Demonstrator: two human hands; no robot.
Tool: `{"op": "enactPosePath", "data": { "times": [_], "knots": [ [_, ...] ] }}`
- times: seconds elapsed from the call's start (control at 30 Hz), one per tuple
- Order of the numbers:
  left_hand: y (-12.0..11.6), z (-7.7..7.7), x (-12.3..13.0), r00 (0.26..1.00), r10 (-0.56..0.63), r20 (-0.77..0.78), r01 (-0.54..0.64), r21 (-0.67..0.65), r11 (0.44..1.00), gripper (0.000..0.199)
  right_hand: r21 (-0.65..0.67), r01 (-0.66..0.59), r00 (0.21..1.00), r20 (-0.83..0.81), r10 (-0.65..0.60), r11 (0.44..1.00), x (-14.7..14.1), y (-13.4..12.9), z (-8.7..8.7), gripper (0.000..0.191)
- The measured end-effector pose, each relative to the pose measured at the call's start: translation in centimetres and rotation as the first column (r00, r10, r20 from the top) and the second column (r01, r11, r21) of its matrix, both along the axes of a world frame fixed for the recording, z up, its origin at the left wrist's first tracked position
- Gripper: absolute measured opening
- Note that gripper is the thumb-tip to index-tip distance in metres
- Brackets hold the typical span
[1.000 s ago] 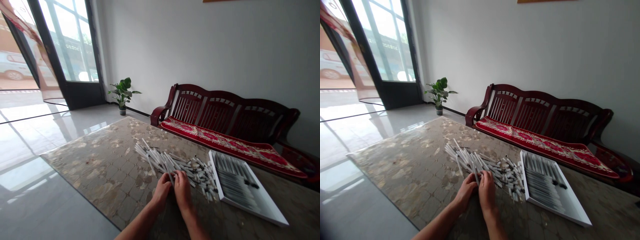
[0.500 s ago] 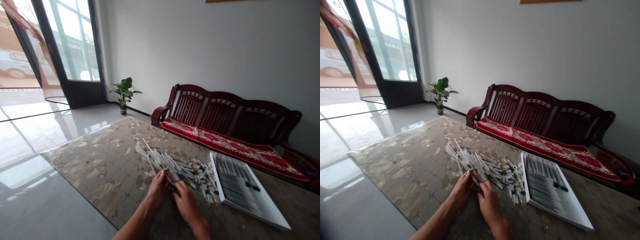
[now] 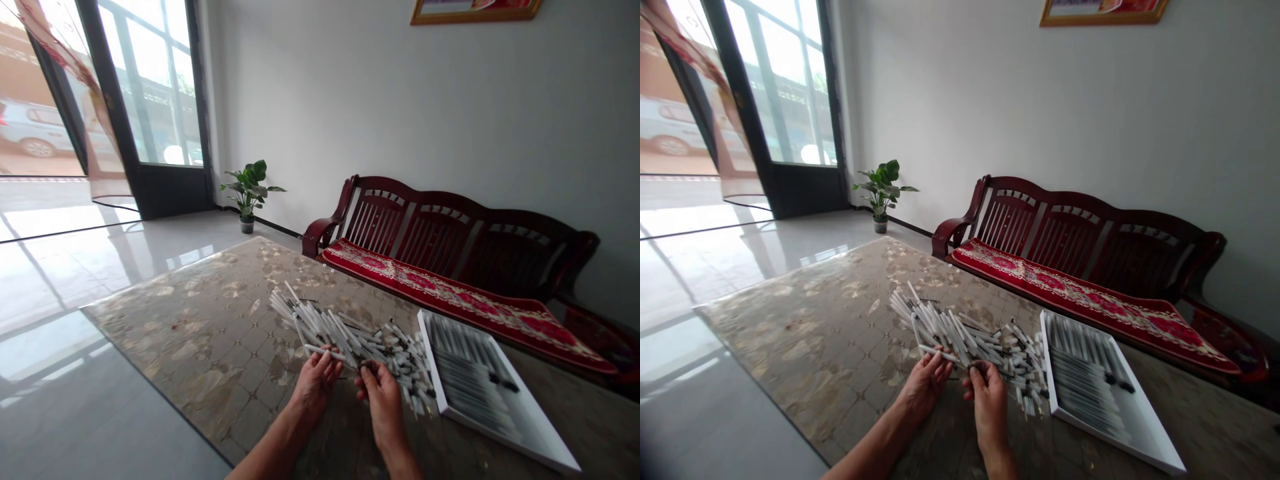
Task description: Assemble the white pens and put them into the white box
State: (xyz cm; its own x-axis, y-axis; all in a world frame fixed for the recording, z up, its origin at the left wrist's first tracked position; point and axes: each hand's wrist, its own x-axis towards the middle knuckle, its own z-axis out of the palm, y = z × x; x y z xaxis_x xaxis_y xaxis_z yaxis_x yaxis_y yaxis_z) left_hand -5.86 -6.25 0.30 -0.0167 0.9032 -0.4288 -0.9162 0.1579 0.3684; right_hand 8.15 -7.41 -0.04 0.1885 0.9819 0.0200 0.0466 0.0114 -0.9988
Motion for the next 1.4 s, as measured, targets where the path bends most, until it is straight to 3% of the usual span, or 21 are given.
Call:
{"op": "enactPosePath", "data": {
  "times": [0.17,0.5,0.87,1.1,1.27,1.4],
  "knots": [
    [0.0,-0.2,0.1,1.000,0.006,-0.013,-0.006,0.006,1.000,0.013,0.010,0.054,0.991,-0.124,-0.052,0.999,-0.8,0.0,0.8,0.037],
    [-0.4,-0.7,0.7,0.997,-0.036,-0.072,0.041,0.066,0.997,0.017,0.047,0.084,0.995,-0.048,-0.082,0.995,-1.2,0.3,0.3,0.034],
    [-0.4,-0.9,0.7,0.992,-0.021,-0.126,0.033,0.095,0.995,0.029,0.151,0.051,0.973,0.214,-0.083,0.987,-0.7,0.5,-0.7,0.033],
    [-0.6,-1.0,1.0,0.975,0.020,-0.223,0.014,0.153,0.988,0.044,0.285,-0.026,0.858,0.498,-0.124,0.958,-0.2,0.2,-0.8,0.029],
    [-0.7,-0.9,1.1,0.962,0.019,-0.273,0.032,0.182,0.983,0.042,0.301,-0.036,0.799,0.581,-0.154,0.953,-0.9,-0.3,-0.9,0.029],
    [-0.7,-0.8,1.2,0.952,0.009,-0.307,0.052,0.189,0.981,0.042,0.304,-0.009,0.762,0.619,-0.190,0.953,-1.0,-0.2,-1.2,0.040]
  ]
}}
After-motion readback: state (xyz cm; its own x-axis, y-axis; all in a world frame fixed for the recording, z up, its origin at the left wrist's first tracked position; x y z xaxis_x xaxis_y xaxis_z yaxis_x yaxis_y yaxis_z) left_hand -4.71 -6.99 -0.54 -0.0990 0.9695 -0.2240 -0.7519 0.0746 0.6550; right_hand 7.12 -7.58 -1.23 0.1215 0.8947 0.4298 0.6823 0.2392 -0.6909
